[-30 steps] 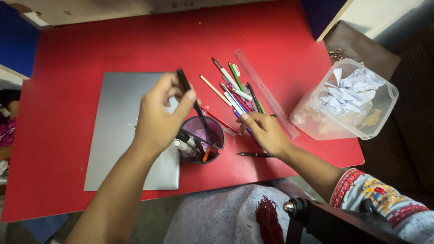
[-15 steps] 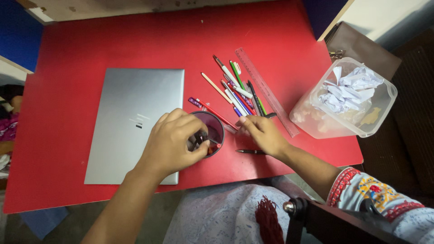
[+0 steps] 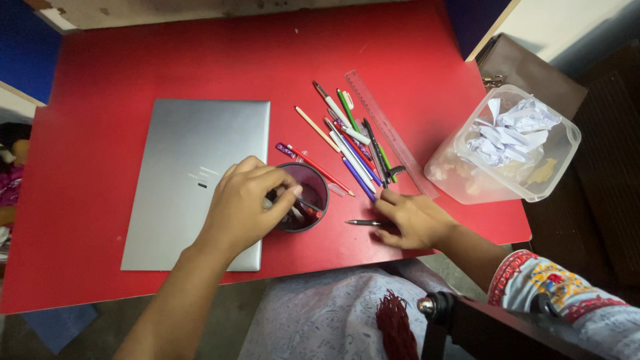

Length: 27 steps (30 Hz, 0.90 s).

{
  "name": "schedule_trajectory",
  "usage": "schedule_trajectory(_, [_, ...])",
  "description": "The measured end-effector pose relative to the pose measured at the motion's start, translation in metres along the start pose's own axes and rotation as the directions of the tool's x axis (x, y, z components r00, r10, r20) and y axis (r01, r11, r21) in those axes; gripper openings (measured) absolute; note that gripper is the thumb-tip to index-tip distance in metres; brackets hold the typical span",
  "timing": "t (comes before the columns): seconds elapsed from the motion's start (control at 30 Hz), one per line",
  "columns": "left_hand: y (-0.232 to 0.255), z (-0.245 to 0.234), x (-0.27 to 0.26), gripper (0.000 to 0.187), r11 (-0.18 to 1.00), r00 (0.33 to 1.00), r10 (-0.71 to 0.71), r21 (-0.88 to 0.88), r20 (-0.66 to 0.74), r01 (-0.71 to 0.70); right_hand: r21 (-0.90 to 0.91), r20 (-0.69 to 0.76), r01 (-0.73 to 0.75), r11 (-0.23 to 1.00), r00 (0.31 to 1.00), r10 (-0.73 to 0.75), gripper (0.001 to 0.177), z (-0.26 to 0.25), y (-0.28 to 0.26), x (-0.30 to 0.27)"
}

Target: The person gathers scattered pens, pencils, markers, and a ruler from a red desk and places them into a purple pen holder. They handle each item individually, occasionally adjusting the pile, and finally reposition the holder on the desk.

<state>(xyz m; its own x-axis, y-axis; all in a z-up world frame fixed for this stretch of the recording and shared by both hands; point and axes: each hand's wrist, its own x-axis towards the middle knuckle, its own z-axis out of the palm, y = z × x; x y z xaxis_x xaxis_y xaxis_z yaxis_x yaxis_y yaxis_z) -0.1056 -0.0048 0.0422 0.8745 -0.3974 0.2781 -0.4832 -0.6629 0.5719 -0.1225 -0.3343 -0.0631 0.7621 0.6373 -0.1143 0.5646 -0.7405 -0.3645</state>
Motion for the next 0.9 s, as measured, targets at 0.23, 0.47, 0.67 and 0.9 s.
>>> schedule_trajectory(0.23, [-0.003, 0.003, 0.005, 0.018, 0.989, 0.994, -0.105, -0.105, -0.027, 0.102, -0.063, 0.066, -0.031, 0.998, 0.997, 0.035, 0.05, 0.006, 0.013, -0.003])
schedule_trajectory(0.47, [-0.044, 0.018, 0.012, 0.022, 0.893, 0.902, -0.38, -0.336, -0.203, 0.3, 0.033, 0.005, -0.094, 0.995, 0.996, 0.094, 0.036, 0.013, 0.012, -0.005])
schedule_trajectory(0.67, [-0.073, 0.025, 0.013, 0.02, 0.797, 0.826, -0.551, -0.373, -0.123, 0.476, 0.111, -0.068, -0.293, 0.95, 0.951, 0.301, 0.033, 0.016, 0.015, -0.007])
schedule_trajectory(0.9, [-0.081, 0.044, 0.021, 0.017, 0.764, 0.846, -0.53, -0.466, -0.058, 0.447, 0.129, -0.307, -0.371, 0.92, 0.867, 0.392, 0.029, 0.013, 0.021, 0.005])
